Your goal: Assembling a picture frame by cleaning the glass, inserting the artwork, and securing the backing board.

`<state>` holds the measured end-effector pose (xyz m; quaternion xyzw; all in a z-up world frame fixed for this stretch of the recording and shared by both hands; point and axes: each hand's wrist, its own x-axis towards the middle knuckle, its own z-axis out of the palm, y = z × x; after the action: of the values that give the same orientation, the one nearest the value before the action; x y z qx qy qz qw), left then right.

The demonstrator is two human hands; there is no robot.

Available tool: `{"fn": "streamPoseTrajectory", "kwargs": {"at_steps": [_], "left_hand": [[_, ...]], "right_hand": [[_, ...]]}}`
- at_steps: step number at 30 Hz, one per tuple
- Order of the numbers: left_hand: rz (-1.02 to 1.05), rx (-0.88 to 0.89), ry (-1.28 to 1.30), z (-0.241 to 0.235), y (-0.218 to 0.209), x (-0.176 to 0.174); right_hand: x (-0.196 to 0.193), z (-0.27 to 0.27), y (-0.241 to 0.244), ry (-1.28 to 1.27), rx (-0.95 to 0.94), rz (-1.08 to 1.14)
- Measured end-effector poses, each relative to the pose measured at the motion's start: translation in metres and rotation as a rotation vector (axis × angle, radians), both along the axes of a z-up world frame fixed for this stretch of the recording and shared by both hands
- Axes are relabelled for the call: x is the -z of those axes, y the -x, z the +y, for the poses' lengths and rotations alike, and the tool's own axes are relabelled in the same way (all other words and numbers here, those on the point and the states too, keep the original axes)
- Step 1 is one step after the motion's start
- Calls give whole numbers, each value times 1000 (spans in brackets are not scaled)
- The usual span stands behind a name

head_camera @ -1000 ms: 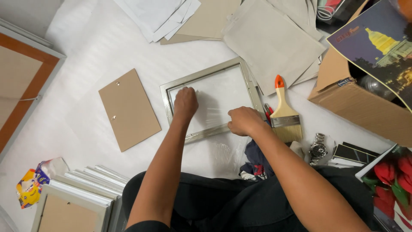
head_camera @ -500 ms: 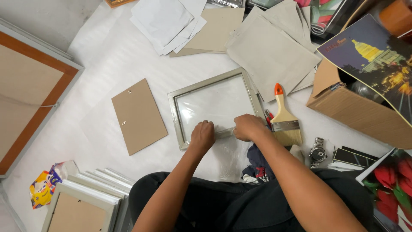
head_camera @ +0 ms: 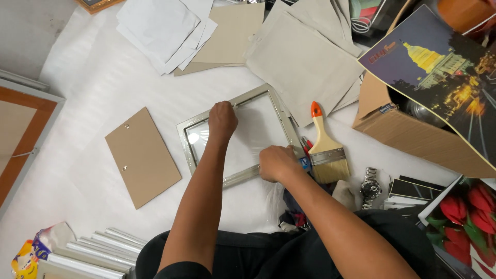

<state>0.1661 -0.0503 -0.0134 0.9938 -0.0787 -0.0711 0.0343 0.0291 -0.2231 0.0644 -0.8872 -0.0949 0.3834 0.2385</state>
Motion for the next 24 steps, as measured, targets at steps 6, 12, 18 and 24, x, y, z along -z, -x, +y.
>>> {"fn": "streamPoseTrajectory", "kwargs": {"at_steps": [6,12,18,24], "left_hand": [[81,-11,58,5,27,26],[133,109,16,-13,97,13],[163,203,11,-23,152,0],[210,234,-92,-33,150,-12]], "right_hand": [[41,5,-1,-12,28,-48],[27,0,13,4,80,-41],[4,-7,22,1,102,-56],[-19,-22,11,-86,193,-37]]}}
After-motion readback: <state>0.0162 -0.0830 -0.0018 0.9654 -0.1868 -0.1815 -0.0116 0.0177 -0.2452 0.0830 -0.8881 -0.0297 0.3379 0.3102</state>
